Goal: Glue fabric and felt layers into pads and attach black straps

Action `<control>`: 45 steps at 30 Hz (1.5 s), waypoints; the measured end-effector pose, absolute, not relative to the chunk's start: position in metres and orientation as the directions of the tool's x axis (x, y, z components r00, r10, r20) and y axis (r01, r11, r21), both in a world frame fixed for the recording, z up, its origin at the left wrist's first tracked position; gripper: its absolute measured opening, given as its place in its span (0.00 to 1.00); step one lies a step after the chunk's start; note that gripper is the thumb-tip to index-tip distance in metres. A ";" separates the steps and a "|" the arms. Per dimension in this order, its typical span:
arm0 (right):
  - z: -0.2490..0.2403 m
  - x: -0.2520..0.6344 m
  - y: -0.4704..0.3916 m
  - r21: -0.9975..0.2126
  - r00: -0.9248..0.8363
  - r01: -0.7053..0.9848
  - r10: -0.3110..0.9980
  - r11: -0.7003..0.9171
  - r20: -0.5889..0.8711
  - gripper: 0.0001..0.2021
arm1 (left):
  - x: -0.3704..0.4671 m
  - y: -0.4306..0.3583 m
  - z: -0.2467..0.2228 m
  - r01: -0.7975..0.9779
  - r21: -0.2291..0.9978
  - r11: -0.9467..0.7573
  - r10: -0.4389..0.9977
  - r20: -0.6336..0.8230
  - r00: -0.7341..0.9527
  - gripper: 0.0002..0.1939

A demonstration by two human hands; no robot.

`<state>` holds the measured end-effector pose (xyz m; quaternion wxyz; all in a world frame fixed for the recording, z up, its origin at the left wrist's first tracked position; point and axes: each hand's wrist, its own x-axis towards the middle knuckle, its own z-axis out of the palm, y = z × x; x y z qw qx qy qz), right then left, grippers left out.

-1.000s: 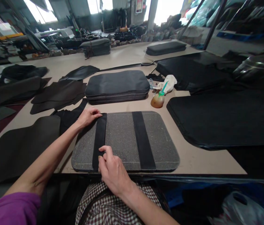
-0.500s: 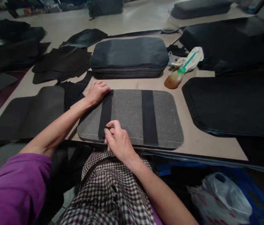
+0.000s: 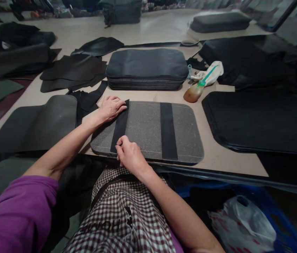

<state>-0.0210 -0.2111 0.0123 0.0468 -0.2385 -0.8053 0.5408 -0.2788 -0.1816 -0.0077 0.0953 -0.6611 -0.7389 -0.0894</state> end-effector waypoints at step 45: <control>0.049 0.038 -0.186 -0.622 -0.961 0.267 0.252 0.736 -0.114 0.15 | -0.267 -0.200 -0.019 0.980 -0.124 0.157 0.976 0.173 -0.135 0.31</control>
